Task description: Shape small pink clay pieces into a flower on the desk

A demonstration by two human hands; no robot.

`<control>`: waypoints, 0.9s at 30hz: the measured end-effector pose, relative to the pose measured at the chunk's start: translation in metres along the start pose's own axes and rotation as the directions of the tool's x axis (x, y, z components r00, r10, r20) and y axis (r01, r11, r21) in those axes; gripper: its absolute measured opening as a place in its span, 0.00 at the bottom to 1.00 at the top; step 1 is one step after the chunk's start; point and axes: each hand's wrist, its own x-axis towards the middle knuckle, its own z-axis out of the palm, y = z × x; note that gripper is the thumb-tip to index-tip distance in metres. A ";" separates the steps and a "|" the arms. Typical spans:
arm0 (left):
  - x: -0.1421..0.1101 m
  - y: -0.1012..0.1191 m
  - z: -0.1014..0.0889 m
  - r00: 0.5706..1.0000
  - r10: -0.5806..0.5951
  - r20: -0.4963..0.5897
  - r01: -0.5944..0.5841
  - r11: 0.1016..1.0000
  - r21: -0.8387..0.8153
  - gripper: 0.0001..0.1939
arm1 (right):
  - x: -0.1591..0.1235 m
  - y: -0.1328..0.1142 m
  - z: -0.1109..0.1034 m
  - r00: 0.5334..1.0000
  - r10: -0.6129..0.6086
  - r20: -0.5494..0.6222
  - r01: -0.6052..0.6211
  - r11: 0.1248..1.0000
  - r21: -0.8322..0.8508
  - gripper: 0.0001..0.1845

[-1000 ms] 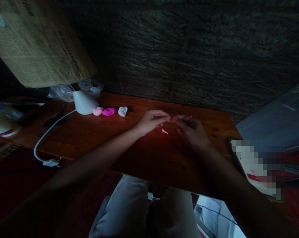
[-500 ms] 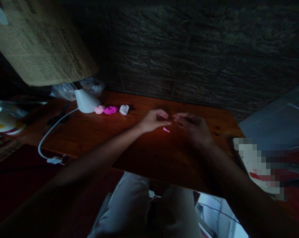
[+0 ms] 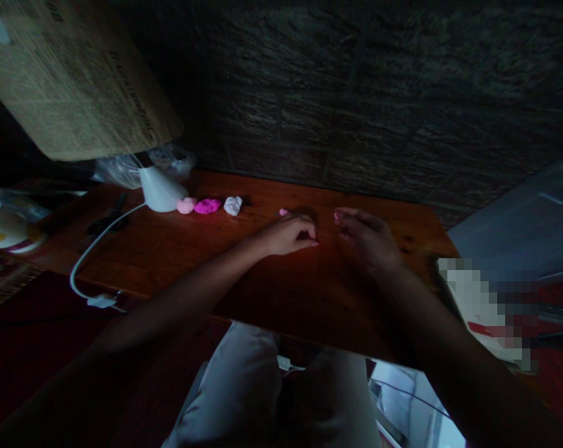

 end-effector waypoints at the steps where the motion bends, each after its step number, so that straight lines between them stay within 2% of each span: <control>1: 0.000 0.001 0.000 1.000 0.001 -0.001 -0.001 1.000 0.002 0.05 | 0.000 0.000 0.000 1.000 -0.001 0.005 0.001 1.000 -0.004 0.13; 6: -0.001 0.002 -0.002 1.000 -0.009 0.001 0.009 0.999 0.048 0.09 | 0.000 0.000 -0.002 1.000 -0.005 0.030 0.005 1.000 0.012 0.15; 15: -0.002 0.002 -0.003 1.000 0.006 0.010 -0.007 0.999 0.051 0.08 | 0.001 0.002 -0.002 0.998 -0.005 0.067 0.004 1.000 0.011 0.16; 19: -0.001 0.004 -0.001 0.999 -0.015 -0.030 0.016 0.998 0.053 0.07 | 0.000 0.001 -0.001 0.993 -0.015 0.121 0.013 1.000 0.015 0.19; 27: 0.001 0.009 0.002 0.987 -0.080 -0.141 0.069 0.995 -0.078 0.08 | -0.004 0.000 0.004 0.979 -0.052 0.199 0.030 0.993 0.113 0.19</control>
